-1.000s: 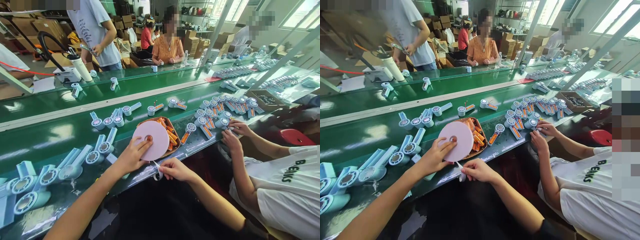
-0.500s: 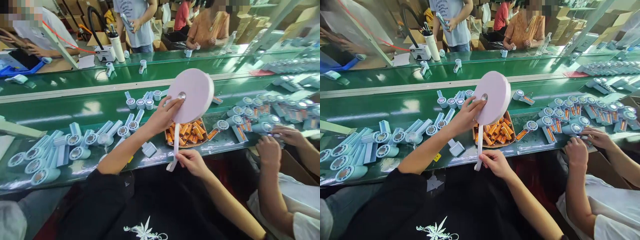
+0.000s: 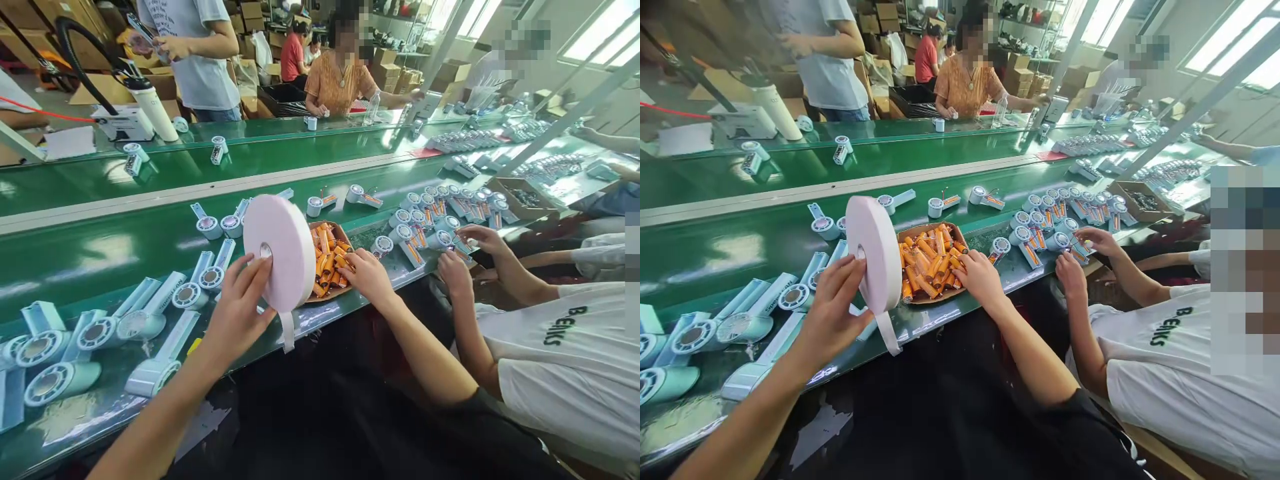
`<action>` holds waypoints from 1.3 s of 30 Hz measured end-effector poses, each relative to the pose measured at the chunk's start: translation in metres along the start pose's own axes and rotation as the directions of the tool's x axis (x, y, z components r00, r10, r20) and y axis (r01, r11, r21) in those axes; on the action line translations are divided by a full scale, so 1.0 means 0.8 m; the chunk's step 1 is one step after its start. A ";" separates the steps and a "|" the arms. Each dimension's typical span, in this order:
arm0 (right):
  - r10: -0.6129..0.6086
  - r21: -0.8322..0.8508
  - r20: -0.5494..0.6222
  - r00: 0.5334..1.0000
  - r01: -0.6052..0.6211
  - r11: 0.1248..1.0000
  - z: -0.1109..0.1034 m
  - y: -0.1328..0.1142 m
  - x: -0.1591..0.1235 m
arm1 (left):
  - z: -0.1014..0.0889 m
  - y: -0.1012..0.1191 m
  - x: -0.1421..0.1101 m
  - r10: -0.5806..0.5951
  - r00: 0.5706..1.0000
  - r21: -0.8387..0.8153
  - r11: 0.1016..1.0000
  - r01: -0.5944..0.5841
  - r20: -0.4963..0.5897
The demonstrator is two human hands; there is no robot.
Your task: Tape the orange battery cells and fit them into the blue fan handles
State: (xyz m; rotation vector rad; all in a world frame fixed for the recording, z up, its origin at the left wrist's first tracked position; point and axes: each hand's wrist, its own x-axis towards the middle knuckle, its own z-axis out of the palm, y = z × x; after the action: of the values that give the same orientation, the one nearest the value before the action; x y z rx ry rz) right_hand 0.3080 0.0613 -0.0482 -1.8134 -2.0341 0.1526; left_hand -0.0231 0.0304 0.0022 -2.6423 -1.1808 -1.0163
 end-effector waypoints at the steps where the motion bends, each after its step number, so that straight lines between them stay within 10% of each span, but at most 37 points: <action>1: 0.010 0.064 -0.026 1.000 -0.008 0.998 0.001 0.000 0.001 | 0.007 0.006 -0.010 -0.026 1.000 0.000 1.000 0.026 -0.001; 13: -0.007 0.332 0.074 0.997 -0.018 0.943 -0.007 -0.002 0.010 | 0.058 0.025 -0.063 -0.137 0.983 -0.067 0.987 0.146 0.126; 21: 0.192 0.916 -0.145 0.971 0.059 0.397 -0.016 -0.034 -0.031 | 0.059 0.038 -0.068 -0.112 0.987 0.025 0.994 0.110 0.118; 31: 0.126 0.874 -0.246 0.961 0.164 0.458 -0.015 -0.059 -0.058 | 0.053 0.052 -0.064 -0.063 0.988 0.100 0.994 0.049 0.143; 39: 0.098 0.930 0.011 0.995 -0.046 0.364 -0.006 -0.064 -0.065 | 0.039 0.038 -0.057 0.022 0.994 0.248 0.968 -0.047 0.106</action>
State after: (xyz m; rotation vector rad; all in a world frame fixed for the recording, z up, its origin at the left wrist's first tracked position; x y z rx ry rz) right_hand 0.2662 0.0020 -0.0380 -1.0771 -1.2748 1.0634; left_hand -0.0079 -0.0100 -0.0435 -2.5304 -1.1894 -0.6815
